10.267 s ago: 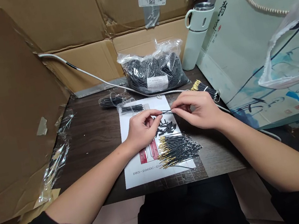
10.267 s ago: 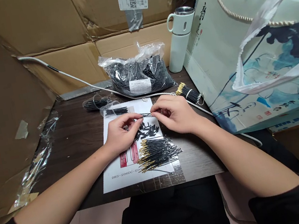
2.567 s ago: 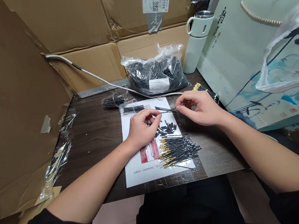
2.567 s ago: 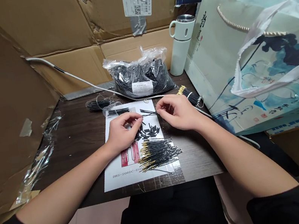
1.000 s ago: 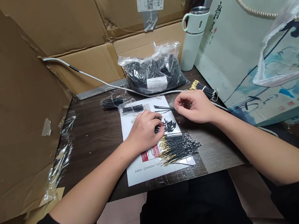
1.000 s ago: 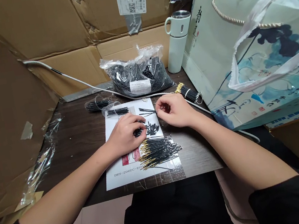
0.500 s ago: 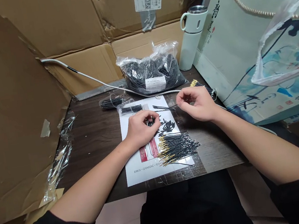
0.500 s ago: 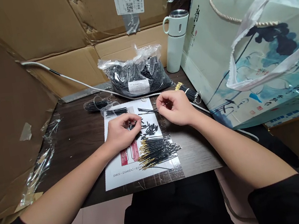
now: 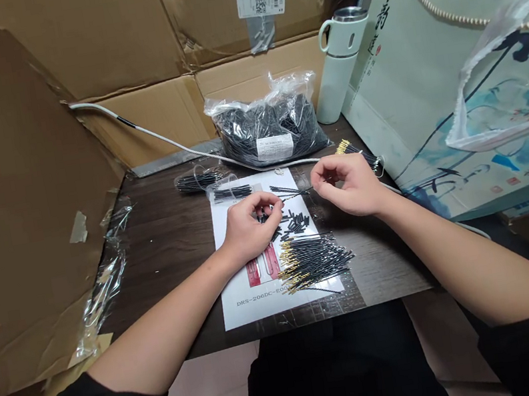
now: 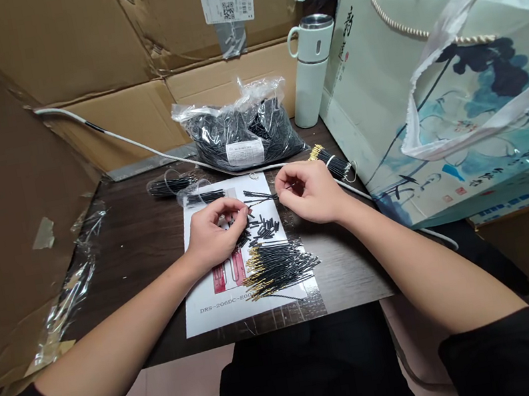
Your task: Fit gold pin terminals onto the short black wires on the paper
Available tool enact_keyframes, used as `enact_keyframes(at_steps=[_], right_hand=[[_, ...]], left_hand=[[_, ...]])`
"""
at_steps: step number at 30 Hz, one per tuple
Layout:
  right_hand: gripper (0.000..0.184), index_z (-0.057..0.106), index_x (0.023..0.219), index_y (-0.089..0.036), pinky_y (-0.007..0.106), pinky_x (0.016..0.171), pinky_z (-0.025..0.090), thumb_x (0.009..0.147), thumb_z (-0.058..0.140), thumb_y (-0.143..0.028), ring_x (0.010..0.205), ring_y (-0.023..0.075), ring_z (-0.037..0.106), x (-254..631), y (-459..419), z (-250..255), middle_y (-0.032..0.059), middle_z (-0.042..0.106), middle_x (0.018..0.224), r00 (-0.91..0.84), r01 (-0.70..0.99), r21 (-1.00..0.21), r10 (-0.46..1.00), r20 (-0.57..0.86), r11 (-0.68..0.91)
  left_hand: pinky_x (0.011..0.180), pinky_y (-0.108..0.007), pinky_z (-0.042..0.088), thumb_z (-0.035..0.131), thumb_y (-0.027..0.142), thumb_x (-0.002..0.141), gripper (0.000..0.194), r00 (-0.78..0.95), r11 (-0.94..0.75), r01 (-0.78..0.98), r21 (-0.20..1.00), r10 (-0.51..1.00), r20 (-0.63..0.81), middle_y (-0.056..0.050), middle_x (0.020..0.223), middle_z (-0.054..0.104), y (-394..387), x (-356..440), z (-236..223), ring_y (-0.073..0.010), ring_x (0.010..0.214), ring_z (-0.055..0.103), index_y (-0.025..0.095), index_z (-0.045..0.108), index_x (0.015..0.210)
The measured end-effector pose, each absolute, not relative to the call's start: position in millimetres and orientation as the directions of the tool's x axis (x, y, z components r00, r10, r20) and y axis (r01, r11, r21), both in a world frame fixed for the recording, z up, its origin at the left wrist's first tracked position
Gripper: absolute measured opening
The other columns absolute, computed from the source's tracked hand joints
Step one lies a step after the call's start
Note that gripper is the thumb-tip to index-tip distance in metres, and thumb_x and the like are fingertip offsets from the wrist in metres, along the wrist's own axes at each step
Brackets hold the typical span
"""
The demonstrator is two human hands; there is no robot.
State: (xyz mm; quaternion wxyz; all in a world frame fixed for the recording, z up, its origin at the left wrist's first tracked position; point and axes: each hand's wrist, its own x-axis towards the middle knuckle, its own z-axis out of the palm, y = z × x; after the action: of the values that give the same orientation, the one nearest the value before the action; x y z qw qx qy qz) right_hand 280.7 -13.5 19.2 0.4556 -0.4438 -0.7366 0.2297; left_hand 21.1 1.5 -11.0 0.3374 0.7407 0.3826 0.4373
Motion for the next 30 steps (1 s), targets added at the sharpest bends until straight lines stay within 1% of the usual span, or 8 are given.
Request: enact_keyframes(at_steps=[9, 14, 19, 24, 30], right_hand=[[0.005, 0.068, 0.077, -0.02, 0.031, 0.061, 0.046, 0.078, 0.064, -0.017, 0.064, 0.0147, 0.056, 281.6, -13.1, 20.3, 0.0004, 0.067, 0.073, -0.211, 0.454, -0.729, 0.857, 0.471, 0.512], [0.004, 0.067, 0.077, -0.02, 0.031, 0.062, 0.045, 0.078, 0.065, -0.017, 0.064, 0.0149, 0.055, 283.2, -12.8, 22.2, 0.0006, 0.066, 0.073, -0.229, 0.469, -0.728, 0.865, 0.446, 0.499], [0.004, 0.068, 0.078, -0.02, 0.031, 0.061, 0.044, 0.08, 0.065, -0.017, 0.063, 0.0142, 0.053, 284.6, -12.9, 23.3, 0.0005, 0.065, 0.074, -0.233, 0.467, -0.74, 0.874, 0.425, 0.484], [0.004, 0.069, 0.08, -0.02, 0.031, 0.062, 0.044, 0.082, 0.066, -0.018, 0.064, 0.0144, 0.053, 285.6, -12.5, 22.5, 0.0005, 0.065, 0.074, -0.225, 0.48, -0.738, 0.879, 0.42, 0.475], [0.002, 0.07, 0.083, -0.02, 0.032, 0.064, 0.046, 0.083, 0.069, -0.018, 0.065, 0.0153, 0.057, 281.5, -14.1, 21.7, 0.0011, 0.068, 0.077, -0.245, 0.481, -0.718, 0.863, 0.441, 0.503]], left_hand=[[0.071, -0.026, 0.053, 0.075, 0.022, 0.095, 0.005, 0.332, -0.497, 0.271, 0.824, 0.852, 0.405, -0.002, 0.087, 0.079, 2.1, 21.4, -10.6, -0.0102, 0.074, 0.067, 0.019, 0.079, 0.093], [0.071, -0.027, 0.053, 0.075, 0.022, 0.095, 0.004, 0.349, -0.51, 0.269, 0.817, 0.842, 0.411, -0.003, 0.087, 0.078, 2.3, 20.1, -11.0, -0.0111, 0.074, 0.065, 0.019, 0.078, 0.094], [0.071, -0.027, 0.054, 0.075, 0.021, 0.096, 0.004, 0.379, -0.531, 0.246, 0.811, 0.822, 0.424, -0.002, 0.09, 0.079, 3.1, 19.4, -13.3, -0.0111, 0.075, 0.066, 0.02, 0.079, 0.096], [0.071, -0.028, 0.055, 0.075, 0.022, 0.097, 0.004, 0.391, -0.543, 0.241, 0.804, 0.813, 0.432, -0.002, 0.09, 0.079, 2.9, 19.2, -13.5, -0.0116, 0.076, 0.067, 0.021, 0.079, 0.097], [0.071, -0.028, 0.054, 0.076, 0.023, 0.098, 0.004, 0.388, -0.531, 0.242, 0.812, 0.82, 0.42, -0.002, 0.088, 0.079, 3.1, 18.2, -14.9, -0.0118, 0.076, 0.067, 0.021, 0.08, 0.098]])
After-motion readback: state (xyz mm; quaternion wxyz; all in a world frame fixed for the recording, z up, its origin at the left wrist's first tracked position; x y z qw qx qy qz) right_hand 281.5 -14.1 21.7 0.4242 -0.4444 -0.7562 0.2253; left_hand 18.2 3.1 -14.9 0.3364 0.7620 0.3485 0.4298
